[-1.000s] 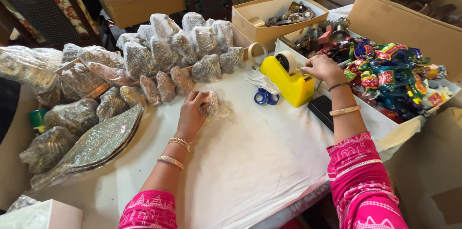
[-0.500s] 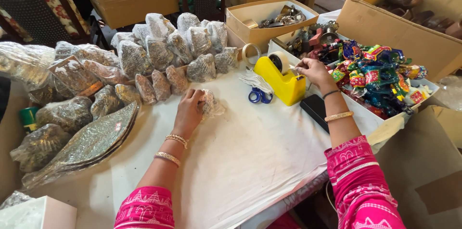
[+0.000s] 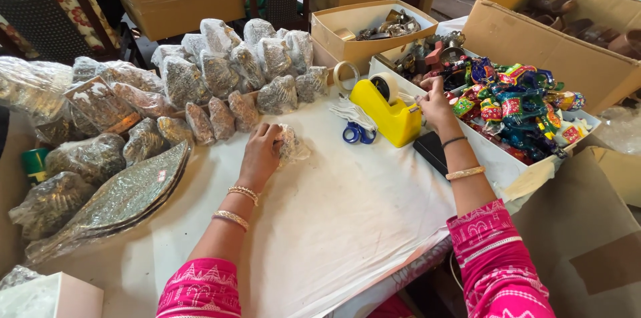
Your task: The person wraps small decorative figurines in bubble wrap, secures them with tape, and places them on a table. They then unwrap a blue figurine, wipe it with a cloth, and rewrap it using bubble wrap and scissors.
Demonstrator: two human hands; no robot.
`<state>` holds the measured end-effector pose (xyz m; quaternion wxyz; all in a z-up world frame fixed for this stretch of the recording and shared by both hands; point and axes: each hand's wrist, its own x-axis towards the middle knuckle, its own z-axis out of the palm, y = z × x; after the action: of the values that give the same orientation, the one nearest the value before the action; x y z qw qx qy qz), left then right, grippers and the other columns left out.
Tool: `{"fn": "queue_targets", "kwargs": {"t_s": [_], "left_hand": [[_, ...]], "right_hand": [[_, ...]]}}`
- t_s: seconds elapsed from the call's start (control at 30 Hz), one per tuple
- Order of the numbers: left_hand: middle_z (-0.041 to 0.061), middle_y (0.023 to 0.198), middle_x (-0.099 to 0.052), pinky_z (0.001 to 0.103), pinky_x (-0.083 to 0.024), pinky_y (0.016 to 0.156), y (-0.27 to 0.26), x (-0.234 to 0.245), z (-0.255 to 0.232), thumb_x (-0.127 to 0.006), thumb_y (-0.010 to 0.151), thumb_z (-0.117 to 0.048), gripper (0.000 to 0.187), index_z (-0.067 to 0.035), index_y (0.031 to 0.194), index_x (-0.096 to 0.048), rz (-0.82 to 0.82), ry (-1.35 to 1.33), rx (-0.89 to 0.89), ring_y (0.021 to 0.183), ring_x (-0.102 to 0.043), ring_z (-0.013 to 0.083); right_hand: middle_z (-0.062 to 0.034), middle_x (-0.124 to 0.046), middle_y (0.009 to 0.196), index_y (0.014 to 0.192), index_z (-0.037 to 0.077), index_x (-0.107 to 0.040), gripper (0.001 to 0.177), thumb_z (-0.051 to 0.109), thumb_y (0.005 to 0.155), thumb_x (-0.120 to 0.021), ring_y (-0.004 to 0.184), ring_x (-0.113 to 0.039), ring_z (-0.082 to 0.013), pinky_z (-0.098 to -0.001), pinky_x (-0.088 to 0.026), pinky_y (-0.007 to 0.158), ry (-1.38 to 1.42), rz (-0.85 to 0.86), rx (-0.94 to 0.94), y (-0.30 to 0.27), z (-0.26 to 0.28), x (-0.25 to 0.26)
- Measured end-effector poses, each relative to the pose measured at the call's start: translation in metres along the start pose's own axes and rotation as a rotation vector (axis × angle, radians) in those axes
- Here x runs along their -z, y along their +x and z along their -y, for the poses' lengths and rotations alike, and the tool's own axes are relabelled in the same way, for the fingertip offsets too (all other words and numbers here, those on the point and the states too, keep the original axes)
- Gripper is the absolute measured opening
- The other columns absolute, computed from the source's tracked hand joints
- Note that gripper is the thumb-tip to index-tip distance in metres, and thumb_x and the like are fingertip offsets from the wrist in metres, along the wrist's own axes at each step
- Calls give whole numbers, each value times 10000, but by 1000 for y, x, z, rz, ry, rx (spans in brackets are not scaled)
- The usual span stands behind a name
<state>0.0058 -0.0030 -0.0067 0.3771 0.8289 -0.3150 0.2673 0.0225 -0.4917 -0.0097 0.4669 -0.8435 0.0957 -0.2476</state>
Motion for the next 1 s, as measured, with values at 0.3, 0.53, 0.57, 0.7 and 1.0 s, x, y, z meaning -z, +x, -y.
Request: {"fn": "queue_targets", "kwargs": {"t_s": [0.3,0.53,0.57,0.7,1.0], "left_hand": [[157,1084,-634,459,-505,912,0,-2,1,-685,824,67,309,-32,1107,-614,-2,-2,-8,1093,-596,398],[161,1074,-632,469,-501,893,0,0,-1,-683,829,59,298,-32,1104,-614,6,-1,-9,1077,-596,405],[161,1068,-630,470,-501,895,0,0,-2,-678,830,62,294,-31,1100,-610,10,-3,-14,1077,-596,406],[162,1072,-631,474,-500,885,0,-1,0,-675,835,54,283,-35,1095,-607,-8,-1,-28,1075,-593,415],[166,1083,-627,477,-499,894,-1,-2,3,-677,835,49,295,-38,1106,-600,-6,4,-20,1071,-594,415]], "right_hand": [[-58,-511,954,1253,123,-381,388,-1,963,-607,756,-609,-164,-303,-568,636,239,78,-204,-33,9,15],[-77,-568,995,1193,82,-368,346,-40,973,-606,837,-670,-164,-341,-642,710,389,66,-117,-27,-36,7],[-83,-577,997,1184,85,-370,330,-34,985,-604,834,-673,-170,-344,-637,709,439,56,-135,-26,-42,4],[-99,-578,995,1156,100,-364,320,-45,983,-590,820,-670,-191,-340,-624,717,535,2,-176,-23,-55,-5],[-53,-518,953,1040,92,-395,249,-50,989,-593,792,-664,-193,-353,-640,748,676,-52,-154,-23,-62,-18]]}}
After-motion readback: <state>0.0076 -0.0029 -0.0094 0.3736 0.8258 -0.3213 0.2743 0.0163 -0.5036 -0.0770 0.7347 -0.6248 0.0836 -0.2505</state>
